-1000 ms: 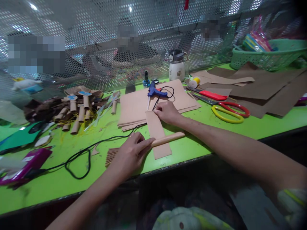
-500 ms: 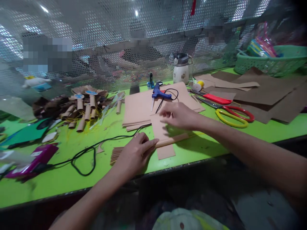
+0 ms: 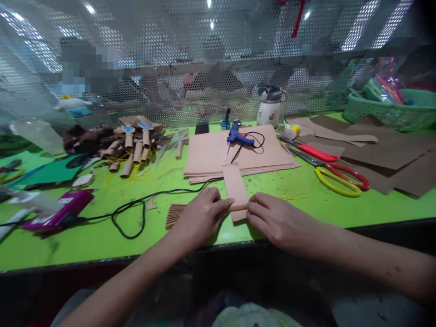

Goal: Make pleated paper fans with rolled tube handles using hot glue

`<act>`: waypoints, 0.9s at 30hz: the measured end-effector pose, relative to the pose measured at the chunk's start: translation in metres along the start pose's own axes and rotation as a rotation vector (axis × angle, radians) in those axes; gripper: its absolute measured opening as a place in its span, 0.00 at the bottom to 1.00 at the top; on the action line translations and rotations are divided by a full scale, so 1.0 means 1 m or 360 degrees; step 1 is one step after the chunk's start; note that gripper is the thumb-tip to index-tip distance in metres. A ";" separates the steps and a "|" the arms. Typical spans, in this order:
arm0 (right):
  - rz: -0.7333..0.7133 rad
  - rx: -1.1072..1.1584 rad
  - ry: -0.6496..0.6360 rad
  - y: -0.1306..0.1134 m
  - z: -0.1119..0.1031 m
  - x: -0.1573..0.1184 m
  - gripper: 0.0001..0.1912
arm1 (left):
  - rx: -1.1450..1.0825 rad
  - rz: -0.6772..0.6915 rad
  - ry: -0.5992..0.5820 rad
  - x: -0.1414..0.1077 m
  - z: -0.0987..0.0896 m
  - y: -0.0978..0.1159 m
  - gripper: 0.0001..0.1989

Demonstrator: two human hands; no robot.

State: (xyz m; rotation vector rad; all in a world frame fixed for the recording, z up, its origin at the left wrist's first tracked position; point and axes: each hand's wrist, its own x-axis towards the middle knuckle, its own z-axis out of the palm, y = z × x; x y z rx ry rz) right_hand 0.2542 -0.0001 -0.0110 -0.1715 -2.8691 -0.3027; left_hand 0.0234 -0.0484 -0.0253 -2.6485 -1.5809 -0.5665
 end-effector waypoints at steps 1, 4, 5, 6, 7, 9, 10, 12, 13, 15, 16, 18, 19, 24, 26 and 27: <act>0.0004 0.0002 0.0029 0.000 0.001 0.000 0.13 | 0.0003 -0.0003 -0.0001 0.000 0.000 0.000 0.14; 0.0170 0.0058 0.0127 0.000 0.004 0.004 0.12 | 0.0027 -0.0002 -0.0020 -0.001 0.001 0.000 0.13; 0.0254 0.0077 0.0149 0.000 0.006 0.006 0.11 | 0.0037 0.0002 -0.0020 -0.001 0.001 0.000 0.13; 0.0328 0.0091 0.0160 0.000 0.007 0.009 0.10 | 0.0046 0.0004 -0.0018 -0.001 0.001 0.000 0.13; 0.0378 0.0103 0.0158 0.001 0.008 0.011 0.10 | 0.0054 0.0005 -0.0012 -0.001 0.001 0.000 0.12; 0.0393 0.0146 0.0113 0.002 0.007 0.013 0.09 | 0.0062 0.0003 -0.0003 -0.002 0.001 0.000 0.12; 0.0362 0.0187 0.0082 0.002 0.005 0.012 0.08 | 0.0060 0.0000 -0.0001 -0.001 0.001 0.000 0.12; 0.0275 0.0288 0.0021 0.001 -0.001 0.008 0.07 | 0.0047 -0.0008 -0.0006 -0.001 0.000 0.001 0.13; 0.0238 0.0324 -0.0004 0.000 -0.004 0.005 0.08 | 0.0038 -0.0010 -0.0006 -0.001 0.000 0.001 0.13; 0.0192 0.0319 -0.0036 -0.003 -0.011 0.001 0.12 | 0.0023 -0.0012 -0.0007 0.000 -0.001 0.001 0.13; 0.0173 0.0281 -0.0043 -0.005 -0.014 0.000 0.13 | 0.0018 -0.0014 -0.0003 0.000 -0.001 0.001 0.12; 0.0128 0.0166 -0.0069 -0.009 -0.018 0.001 0.14 | 0.0012 -0.0014 -0.0007 0.000 0.000 0.000 0.12; 0.0095 0.0092 -0.0097 -0.011 -0.019 0.003 0.13 | 0.0012 -0.0016 -0.0009 0.000 0.000 0.000 0.13; -0.0021 -0.0250 -0.0232 -0.014 -0.018 0.014 0.11 | 0.0020 -0.0022 -0.0017 0.000 0.001 0.000 0.14; 0.0001 -0.0247 -0.0195 -0.014 -0.015 0.015 0.10 | 0.0010 -0.0027 -0.0014 0.001 0.000 0.000 0.14; 0.0031 -0.0216 -0.0164 -0.013 -0.014 0.014 0.10 | 0.0007 -0.0030 -0.0014 0.001 -0.001 0.001 0.14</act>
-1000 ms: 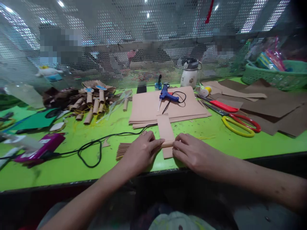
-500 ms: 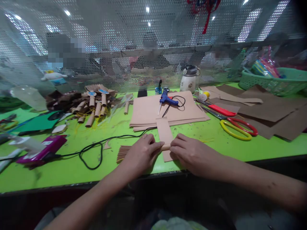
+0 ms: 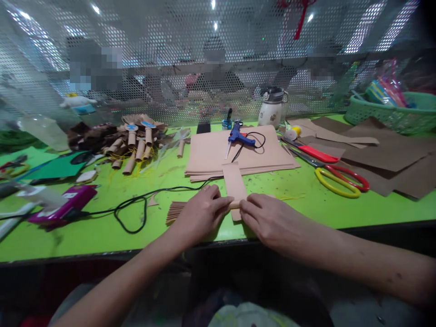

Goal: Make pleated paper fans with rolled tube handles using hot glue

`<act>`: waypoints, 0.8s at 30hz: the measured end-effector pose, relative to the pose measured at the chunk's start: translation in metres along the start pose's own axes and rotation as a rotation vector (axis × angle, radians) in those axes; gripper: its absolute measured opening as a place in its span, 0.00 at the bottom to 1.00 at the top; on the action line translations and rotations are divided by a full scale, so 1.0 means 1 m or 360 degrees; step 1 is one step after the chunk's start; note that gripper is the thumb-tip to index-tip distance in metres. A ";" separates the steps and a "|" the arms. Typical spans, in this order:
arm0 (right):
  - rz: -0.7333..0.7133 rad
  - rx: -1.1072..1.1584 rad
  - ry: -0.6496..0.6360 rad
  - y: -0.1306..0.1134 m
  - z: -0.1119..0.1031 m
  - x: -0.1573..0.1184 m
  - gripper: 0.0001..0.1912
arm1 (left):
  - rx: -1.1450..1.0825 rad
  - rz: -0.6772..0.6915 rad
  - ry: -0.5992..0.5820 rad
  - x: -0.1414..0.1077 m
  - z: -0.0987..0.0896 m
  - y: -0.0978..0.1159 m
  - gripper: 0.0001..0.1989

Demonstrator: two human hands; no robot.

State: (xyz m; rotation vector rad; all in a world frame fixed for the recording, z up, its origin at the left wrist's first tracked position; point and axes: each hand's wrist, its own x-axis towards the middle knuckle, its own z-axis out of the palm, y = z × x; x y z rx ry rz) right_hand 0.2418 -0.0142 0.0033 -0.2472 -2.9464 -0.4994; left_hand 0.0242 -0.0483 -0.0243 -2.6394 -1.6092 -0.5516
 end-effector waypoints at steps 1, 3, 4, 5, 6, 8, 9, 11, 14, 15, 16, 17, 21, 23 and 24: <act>0.0038 0.0048 0.0027 0.001 0.002 -0.001 0.10 | -0.0002 0.0000 -0.0001 0.000 -0.001 0.000 0.14; 0.0115 0.0178 0.0089 0.005 0.007 -0.003 0.09 | -0.0005 -0.0002 -0.0011 0.000 -0.001 0.001 0.14; 0.0150 0.0256 0.0117 0.008 0.010 -0.004 0.10 | -0.0006 -0.0004 -0.0023 0.000 -0.002 0.001 0.14; 0.0184 0.0336 0.0143 0.011 0.013 -0.004 0.10 | -0.0007 -0.0008 -0.0034 0.000 -0.002 0.001 0.14; 0.0222 0.0408 0.0168 0.014 0.016 -0.004 0.10 | -0.0006 -0.0015 -0.0040 0.000 -0.001 0.001 0.14; 0.0310 0.0507 0.0199 0.022 0.022 -0.001 0.08 | -0.0001 -0.0029 -0.0050 0.000 -0.001 0.000 0.14; 0.0353 0.0535 0.0196 0.026 0.025 0.001 0.07 | 0.0003 -0.0032 -0.0054 0.000 -0.001 0.000 0.14; 0.0419 0.0582 0.0162 0.033 0.030 0.006 0.07 | 0.0019 -0.0043 -0.0061 0.000 -0.001 0.001 0.14; 0.0562 0.0755 0.0133 0.041 0.038 0.012 0.07 | 0.0047 -0.0071 -0.0070 0.000 -0.001 0.002 0.15; 0.0617 0.0844 0.0143 0.043 0.040 0.014 0.07 | 0.0051 -0.0083 -0.0076 -0.001 -0.001 0.002 0.15; 0.0666 0.0937 0.0155 0.044 0.042 0.015 0.06 | 0.0046 -0.0095 -0.0084 -0.001 -0.001 0.003 0.15; 0.0711 0.1021 0.0160 0.045 0.043 0.017 0.06 | 0.0034 -0.0109 -0.0089 -0.002 -0.001 0.003 0.14; 0.0835 0.1217 0.0147 0.046 0.042 0.021 0.05 | -0.0062 -0.0202 -0.0068 -0.003 -0.001 0.003 0.11; 0.0900 0.1295 0.0137 0.046 0.039 0.022 0.05 | -0.0099 -0.0240 -0.0045 -0.004 0.000 0.002 0.12; 0.0928 0.1334 0.0127 0.046 0.039 0.023 0.06 | -0.0113 -0.0252 -0.0034 -0.004 0.000 0.002 0.12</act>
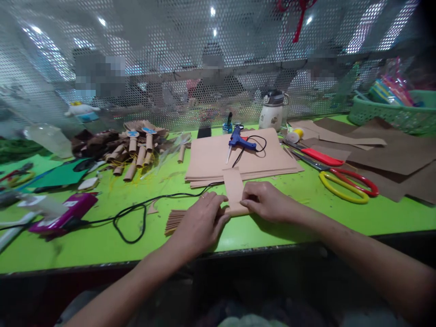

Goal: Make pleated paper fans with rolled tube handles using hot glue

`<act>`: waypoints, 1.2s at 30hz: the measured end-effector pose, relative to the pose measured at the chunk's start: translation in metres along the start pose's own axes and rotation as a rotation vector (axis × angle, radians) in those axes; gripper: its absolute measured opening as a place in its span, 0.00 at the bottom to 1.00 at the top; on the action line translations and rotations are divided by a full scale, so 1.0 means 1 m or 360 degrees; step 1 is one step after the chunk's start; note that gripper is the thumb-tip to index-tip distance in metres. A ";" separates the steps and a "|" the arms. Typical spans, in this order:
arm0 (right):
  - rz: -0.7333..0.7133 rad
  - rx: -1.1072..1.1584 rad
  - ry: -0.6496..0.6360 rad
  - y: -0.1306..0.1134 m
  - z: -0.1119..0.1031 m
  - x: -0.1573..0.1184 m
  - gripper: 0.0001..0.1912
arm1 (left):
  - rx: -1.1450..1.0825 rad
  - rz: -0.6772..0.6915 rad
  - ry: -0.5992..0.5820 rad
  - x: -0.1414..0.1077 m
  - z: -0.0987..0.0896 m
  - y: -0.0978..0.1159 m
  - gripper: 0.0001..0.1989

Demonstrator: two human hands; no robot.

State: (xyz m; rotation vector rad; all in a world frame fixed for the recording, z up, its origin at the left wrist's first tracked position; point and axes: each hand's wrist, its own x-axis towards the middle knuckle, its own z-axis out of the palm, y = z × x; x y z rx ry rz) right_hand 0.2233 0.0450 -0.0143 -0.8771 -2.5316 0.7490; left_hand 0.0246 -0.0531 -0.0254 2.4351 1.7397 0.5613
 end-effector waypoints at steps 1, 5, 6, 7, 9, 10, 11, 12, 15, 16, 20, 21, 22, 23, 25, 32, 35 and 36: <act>0.0034 0.0030 -0.0009 -0.001 0.000 0.000 0.06 | -0.0009 -0.0001 0.0011 0.000 0.000 0.000 0.13; 0.0132 0.0109 -0.0047 0.002 0.000 0.003 0.06 | 0.0042 0.0101 -0.0028 0.000 -0.003 0.002 0.16; 0.0151 0.0124 -0.0056 0.003 0.001 0.003 0.06 | 0.0063 0.0132 -0.0042 0.000 -0.004 0.003 0.15; 0.0171 0.0139 -0.0063 0.004 0.001 0.004 0.06 | 0.0080 0.0151 -0.0049 0.001 -0.005 0.003 0.15; 0.0201 0.0160 -0.0069 0.006 0.003 0.006 0.06 | 0.0122 0.0156 -0.0046 0.002 -0.007 0.004 0.16; 0.0212 0.0162 -0.0066 0.007 0.003 0.006 0.05 | 0.0158 0.0155 -0.0041 0.003 -0.007 0.004 0.16; 0.0217 0.0154 -0.0058 0.006 0.004 0.007 0.05 | 0.0207 0.0156 -0.0040 0.004 -0.007 0.005 0.15; 0.0215 0.0137 -0.0048 0.006 0.004 0.007 0.05 | 0.0260 0.0158 -0.0035 0.005 -0.005 0.005 0.15; 0.0198 0.0061 0.0011 0.003 0.006 0.003 0.05 | 0.0328 0.0156 0.0044 0.006 0.000 0.006 0.14; 0.0162 0.0024 0.0054 0.002 0.007 0.000 0.04 | 0.0310 0.0154 0.0080 0.007 0.002 0.006 0.14; -0.0279 -0.0251 0.0332 0.001 0.010 -0.014 0.07 | 0.0178 0.0133 0.0148 0.007 0.006 0.007 0.15; -0.0401 -0.0321 0.0362 0.001 0.011 -0.017 0.10 | 0.0153 0.0111 0.0139 0.007 0.006 0.008 0.15; -0.0494 -0.0371 0.0354 0.002 0.011 -0.021 0.12 | 0.0133 0.0087 0.0122 0.008 0.005 0.009 0.15; -0.0549 -0.0400 0.0315 0.003 0.011 -0.023 0.13 | 0.0118 0.0064 0.0100 0.008 0.004 0.009 0.16; -0.0578 -0.0408 0.0217 0.005 0.010 -0.026 0.13 | 0.0092 0.0032 0.0033 0.011 0.003 0.011 0.15; -0.0507 -0.0252 -0.0015 0.013 0.002 -0.019 0.07 | 0.0043 -0.0068 -0.0114 0.018 0.000 0.016 0.12; -0.0497 -0.0165 -0.0104 0.013 -0.004 -0.014 0.08 | 0.0056 -0.0083 -0.0178 0.020 -0.005 0.017 0.14; -0.0501 -0.0156 -0.0142 0.012 -0.006 -0.012 0.08 | 0.0063 -0.0086 -0.0209 0.021 -0.008 0.017 0.15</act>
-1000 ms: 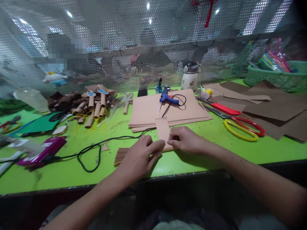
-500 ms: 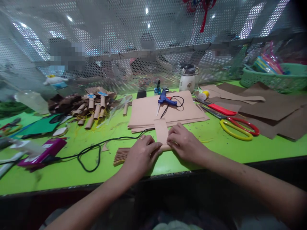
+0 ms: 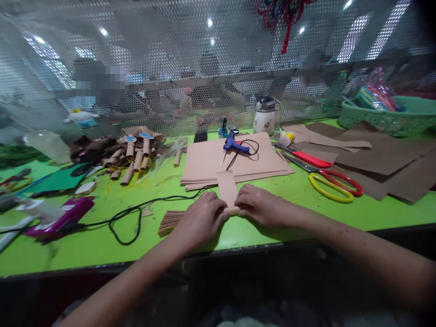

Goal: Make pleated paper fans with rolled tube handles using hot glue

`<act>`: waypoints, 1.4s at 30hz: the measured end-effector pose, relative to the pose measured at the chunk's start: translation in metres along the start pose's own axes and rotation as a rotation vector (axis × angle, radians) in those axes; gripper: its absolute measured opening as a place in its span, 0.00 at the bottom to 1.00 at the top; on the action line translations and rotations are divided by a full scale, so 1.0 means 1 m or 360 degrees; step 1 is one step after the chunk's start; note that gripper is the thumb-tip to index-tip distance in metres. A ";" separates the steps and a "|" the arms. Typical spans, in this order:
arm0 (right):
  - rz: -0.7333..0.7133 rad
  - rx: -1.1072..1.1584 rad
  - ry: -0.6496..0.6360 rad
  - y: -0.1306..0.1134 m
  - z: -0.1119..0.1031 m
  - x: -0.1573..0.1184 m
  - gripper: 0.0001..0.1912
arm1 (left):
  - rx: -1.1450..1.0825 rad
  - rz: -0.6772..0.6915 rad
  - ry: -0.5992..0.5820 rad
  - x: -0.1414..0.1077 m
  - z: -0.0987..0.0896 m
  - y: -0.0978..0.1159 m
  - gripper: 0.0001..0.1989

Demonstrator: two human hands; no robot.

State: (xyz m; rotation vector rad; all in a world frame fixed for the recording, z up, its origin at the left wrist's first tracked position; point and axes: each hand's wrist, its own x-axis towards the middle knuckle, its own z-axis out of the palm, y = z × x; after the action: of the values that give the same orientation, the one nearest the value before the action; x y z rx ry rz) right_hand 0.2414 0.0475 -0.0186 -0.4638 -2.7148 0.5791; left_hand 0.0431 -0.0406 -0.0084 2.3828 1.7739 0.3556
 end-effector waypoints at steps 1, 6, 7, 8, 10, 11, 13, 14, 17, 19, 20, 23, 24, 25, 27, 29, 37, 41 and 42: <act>-0.0008 0.0006 -0.0036 0.000 -0.003 0.002 0.08 | 0.0008 -0.0002 -0.0029 0.001 -0.003 0.000 0.17; 0.0034 0.0129 -0.0192 0.000 -0.016 0.010 0.15 | -0.0006 0.0005 -0.0081 0.007 -0.012 0.003 0.18; 0.0068 0.0175 -0.0230 0.000 -0.018 0.011 0.17 | -0.0016 -0.0004 -0.0088 0.007 -0.012 0.003 0.18; 0.0104 0.0215 -0.0265 0.000 -0.020 0.013 0.18 | -0.0022 -0.0018 -0.0087 0.008 -0.011 0.003 0.18; 0.0168 0.0265 -0.0313 0.002 -0.022 0.015 0.19 | 0.0005 -0.0019 -0.0056 0.007 -0.009 0.004 0.17; 0.0196 0.0275 -0.0321 0.003 -0.023 0.016 0.19 | 0.0042 -0.0003 -0.0026 0.006 -0.007 0.004 0.16; 0.0242 0.0277 -0.0333 0.005 -0.024 0.018 0.18 | 0.0143 0.0035 0.0044 0.005 -0.004 0.005 0.15; 0.0256 0.0269 -0.0339 0.007 -0.024 0.019 0.18 | 0.0188 0.0051 0.0068 0.004 -0.003 0.005 0.15; 0.0246 0.0260 -0.0371 0.011 -0.026 0.021 0.19 | 0.0230 0.0034 0.0061 0.005 -0.003 0.005 0.14; 0.0212 0.0278 -0.0410 0.013 -0.027 0.021 0.18 | 0.0179 0.0005 -0.0004 0.008 -0.005 0.004 0.12; 0.0192 0.0294 -0.0427 0.015 -0.027 0.022 0.17 | 0.0140 -0.0007 -0.0040 0.010 -0.006 0.003 0.11; 0.0146 0.0350 -0.0460 0.018 -0.027 0.023 0.13 | 0.0075 -0.0003 -0.0092 0.012 -0.009 -0.001 0.13; 0.0137 0.0370 -0.0474 0.019 -0.028 0.024 0.12 | 0.0082 0.0009 -0.0076 0.013 -0.009 -0.002 0.14; 0.0134 0.0384 -0.0491 0.020 -0.028 0.025 0.12 | 0.0090 0.0026 -0.0041 0.012 -0.008 -0.003 0.14; 0.0136 0.0394 -0.0530 0.020 -0.029 0.028 0.12 | 0.0067 0.0093 0.0042 0.011 -0.007 -0.004 0.11; 0.0152 0.0387 -0.0563 0.019 -0.031 0.030 0.14 | 0.0003 0.0163 0.0078 0.010 -0.005 -0.004 0.09; 0.0238 0.0255 -0.0411 0.016 -0.030 0.026 0.11 | -0.0011 0.0212 -0.0002 0.016 -0.009 -0.008 0.12; 0.0039 0.0063 -0.0055 0.015 -0.020 0.016 0.06 | 0.0032 0.0233 -0.0037 0.022 -0.012 -0.011 0.13; -0.0016 0.0048 -0.0001 0.014 -0.017 0.013 0.07 | 0.0037 0.0217 -0.0036 0.022 -0.013 -0.011 0.14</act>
State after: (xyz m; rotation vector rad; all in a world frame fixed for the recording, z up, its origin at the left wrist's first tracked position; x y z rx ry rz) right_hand 0.2394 0.0707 -0.0065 -0.4423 -2.7032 0.6170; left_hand 0.0355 -0.0163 0.0031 2.5207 1.6192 0.3242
